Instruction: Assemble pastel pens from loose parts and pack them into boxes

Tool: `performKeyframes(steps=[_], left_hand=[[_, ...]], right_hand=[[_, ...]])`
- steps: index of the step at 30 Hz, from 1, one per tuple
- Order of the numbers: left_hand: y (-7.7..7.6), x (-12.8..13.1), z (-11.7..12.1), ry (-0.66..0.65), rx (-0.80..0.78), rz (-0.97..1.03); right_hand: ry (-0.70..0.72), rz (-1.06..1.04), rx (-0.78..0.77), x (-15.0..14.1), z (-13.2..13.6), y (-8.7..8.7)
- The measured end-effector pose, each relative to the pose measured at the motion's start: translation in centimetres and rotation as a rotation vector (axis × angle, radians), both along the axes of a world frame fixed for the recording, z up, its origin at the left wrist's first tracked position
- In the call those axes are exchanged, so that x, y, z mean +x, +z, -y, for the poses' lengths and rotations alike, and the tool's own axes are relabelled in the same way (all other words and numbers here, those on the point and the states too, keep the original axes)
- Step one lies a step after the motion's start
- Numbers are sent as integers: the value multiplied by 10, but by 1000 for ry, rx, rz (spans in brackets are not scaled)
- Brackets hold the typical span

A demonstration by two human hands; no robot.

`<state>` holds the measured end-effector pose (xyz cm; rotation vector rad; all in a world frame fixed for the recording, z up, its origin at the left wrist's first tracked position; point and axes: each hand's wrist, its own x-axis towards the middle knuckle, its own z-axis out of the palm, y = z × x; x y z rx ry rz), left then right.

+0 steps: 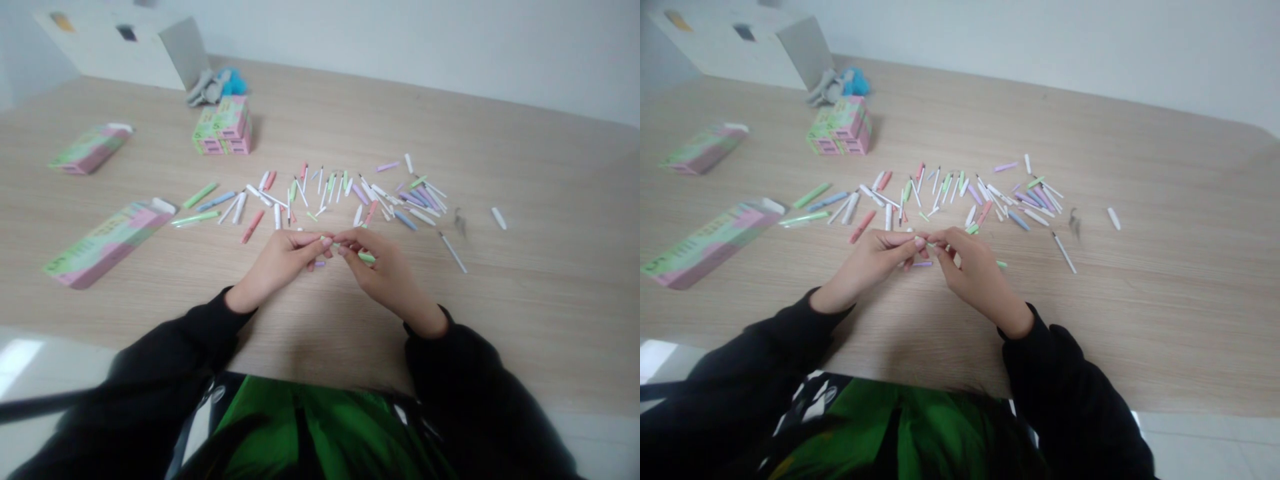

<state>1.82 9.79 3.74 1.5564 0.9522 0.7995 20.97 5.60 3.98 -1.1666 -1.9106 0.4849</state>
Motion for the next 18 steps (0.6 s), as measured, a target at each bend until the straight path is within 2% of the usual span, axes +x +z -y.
performKeyframes(steps=[5,9,14,16,18], left_hand=[[4,3,8,-112,152,4],[4,2,10,-163,144,26],[-6,7,5,-191,160,-29],[-12,16,3,-244,257,-126],[-19,29,0,-328,431,-275]], right_hand=[[57,-23,-53,-3,-1,-8],[84,-39,-21,-1,-2,-10],[-77,-101,-64,28,-1,-4],[-134,-160,-77,48,-3,-7],[-187,-217,-84,70,-4,-14]])
